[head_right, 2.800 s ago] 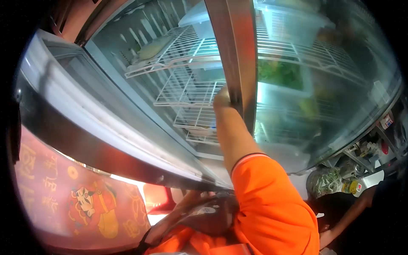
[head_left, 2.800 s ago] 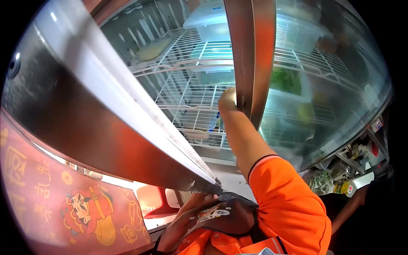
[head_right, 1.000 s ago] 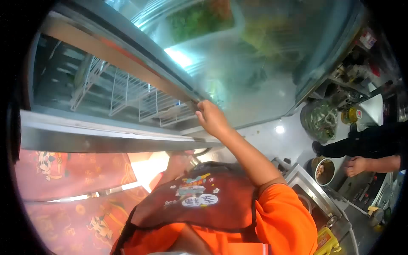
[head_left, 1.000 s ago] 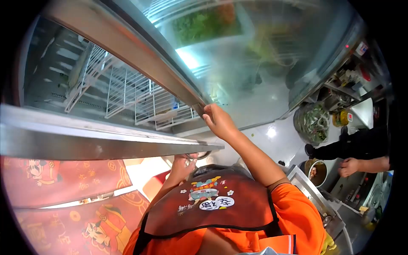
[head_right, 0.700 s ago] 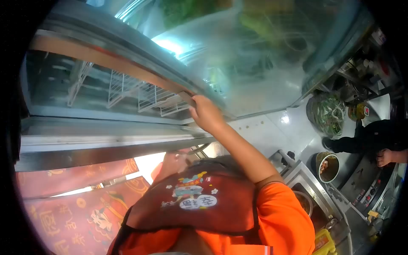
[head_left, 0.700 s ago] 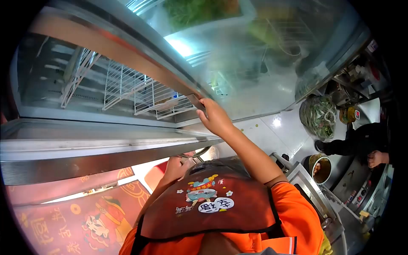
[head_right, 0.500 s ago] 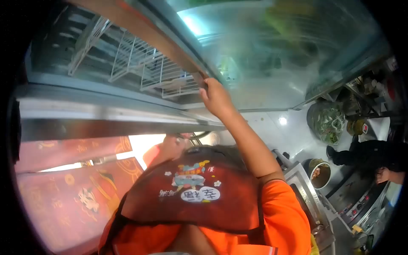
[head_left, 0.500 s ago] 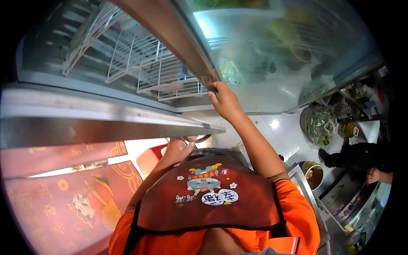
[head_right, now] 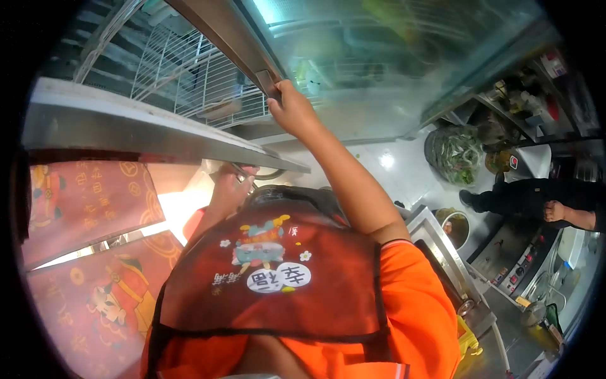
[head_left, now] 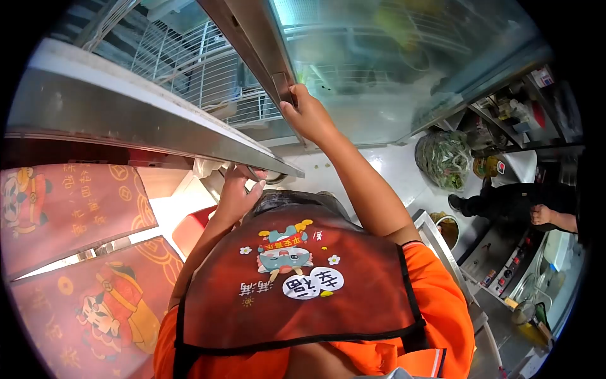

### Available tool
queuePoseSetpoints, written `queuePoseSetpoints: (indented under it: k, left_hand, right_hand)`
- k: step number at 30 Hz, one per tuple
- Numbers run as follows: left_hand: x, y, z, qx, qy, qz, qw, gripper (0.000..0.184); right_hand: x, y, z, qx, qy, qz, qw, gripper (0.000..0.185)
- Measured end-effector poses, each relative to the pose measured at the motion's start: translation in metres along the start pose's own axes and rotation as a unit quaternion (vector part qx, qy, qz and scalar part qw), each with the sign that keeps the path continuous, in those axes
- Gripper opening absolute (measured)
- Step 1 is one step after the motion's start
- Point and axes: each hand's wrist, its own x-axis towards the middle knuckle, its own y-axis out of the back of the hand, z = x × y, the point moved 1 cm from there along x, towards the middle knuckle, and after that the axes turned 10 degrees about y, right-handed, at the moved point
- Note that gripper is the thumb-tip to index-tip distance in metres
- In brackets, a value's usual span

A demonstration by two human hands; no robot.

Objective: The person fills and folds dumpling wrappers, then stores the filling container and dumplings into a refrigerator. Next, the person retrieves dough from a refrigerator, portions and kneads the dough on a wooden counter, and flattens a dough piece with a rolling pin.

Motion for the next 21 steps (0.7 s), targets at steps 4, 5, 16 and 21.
queuePoseSetpoints:
  k: [4,5,16,21]
  left_hand:
    - [0.005,-0.003,0.006,0.009,0.022,0.015,1.0,0.017]
    - [0.006,-0.004,0.005,0.01,0.022,0.013,1.0,0.018]
    - [0.031,-0.003,0.0,0.035,-0.014,-0.003,0.999,0.021]
    - [0.041,0.002,0.002,0.016,-0.005,-0.031,0.999,0.025]
  right_hand:
    - [0.001,-0.001,-0.007,-0.032,-0.024,-0.001,0.999,0.044]
    - [-0.001,-0.003,-0.007,-0.018,-0.013,0.005,1.0,0.045]
    - [-0.005,-0.012,-0.011,-0.052,-0.036,0.003,0.998,0.051]
    - [-0.006,-0.013,-0.01,-0.041,-0.019,0.027,0.999,0.051]
